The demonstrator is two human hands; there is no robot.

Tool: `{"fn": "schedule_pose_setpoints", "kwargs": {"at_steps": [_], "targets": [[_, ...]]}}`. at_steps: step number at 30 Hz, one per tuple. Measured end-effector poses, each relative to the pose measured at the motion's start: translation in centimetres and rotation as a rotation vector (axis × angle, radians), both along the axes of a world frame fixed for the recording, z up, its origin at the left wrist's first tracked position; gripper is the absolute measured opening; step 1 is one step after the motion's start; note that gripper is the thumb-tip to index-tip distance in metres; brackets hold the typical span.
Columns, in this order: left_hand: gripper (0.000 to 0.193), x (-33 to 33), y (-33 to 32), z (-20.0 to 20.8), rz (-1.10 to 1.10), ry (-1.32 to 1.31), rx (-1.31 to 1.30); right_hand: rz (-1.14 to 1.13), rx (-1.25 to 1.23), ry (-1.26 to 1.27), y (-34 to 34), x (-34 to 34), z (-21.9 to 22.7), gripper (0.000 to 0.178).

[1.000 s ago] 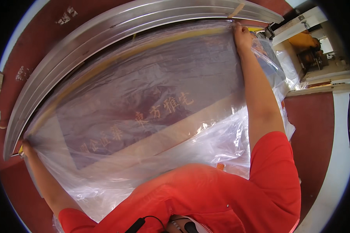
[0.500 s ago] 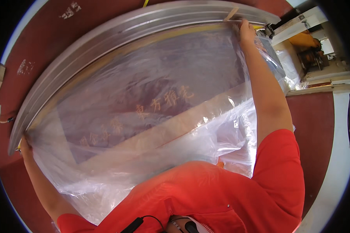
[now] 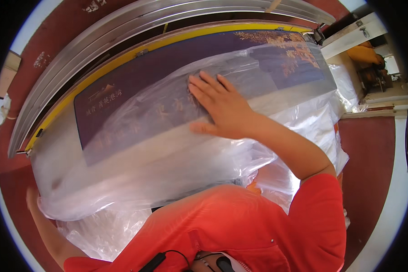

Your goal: The person wraps a large rectangular object with a clear plastic sheet. They repeatedly pull the plastic over the object, smooth it down, and fold the edges to secure the wrapping.

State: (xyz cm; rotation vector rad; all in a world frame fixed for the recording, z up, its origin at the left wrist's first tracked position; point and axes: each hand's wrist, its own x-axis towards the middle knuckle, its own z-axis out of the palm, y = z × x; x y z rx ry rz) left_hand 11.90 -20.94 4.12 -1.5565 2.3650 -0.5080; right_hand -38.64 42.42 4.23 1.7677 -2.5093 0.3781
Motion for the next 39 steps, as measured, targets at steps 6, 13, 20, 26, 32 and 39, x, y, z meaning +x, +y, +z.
{"fn": "schedule_pose_setpoints", "kwargs": {"at_steps": [6,13,20,26,32,39], "targets": [[0.029,-41.7,33.4,3.2,-0.925,0.642,0.679,-0.007,-0.066,-0.006,0.9,0.5,-1.3,0.064],[0.026,-55.1,46.6,-1.7,-1.213,0.707,0.627,-0.223,-0.133,0.006,5.5,1.1,-0.7,0.06],[0.026,-60.3,50.4,-1.7,-0.934,0.818,1.139,-0.239,-0.196,-0.067,8.8,1.8,-2.1,0.066],[0.03,-63.8,52.2,-4.1,-1.127,0.913,0.929,-0.196,-0.226,-0.104,8.5,2.1,-1.5,0.06],[0.015,-52.2,46.4,-1.4,-0.788,1.225,1.372,-0.226,-0.521,0.064,5.7,-3.6,1.5,0.045],[0.041,-13.5,19.2,-4.2,0.016,1.841,1.177,0.01,0.071,-0.219,-2.8,-4.1,4.0,0.033]]}}
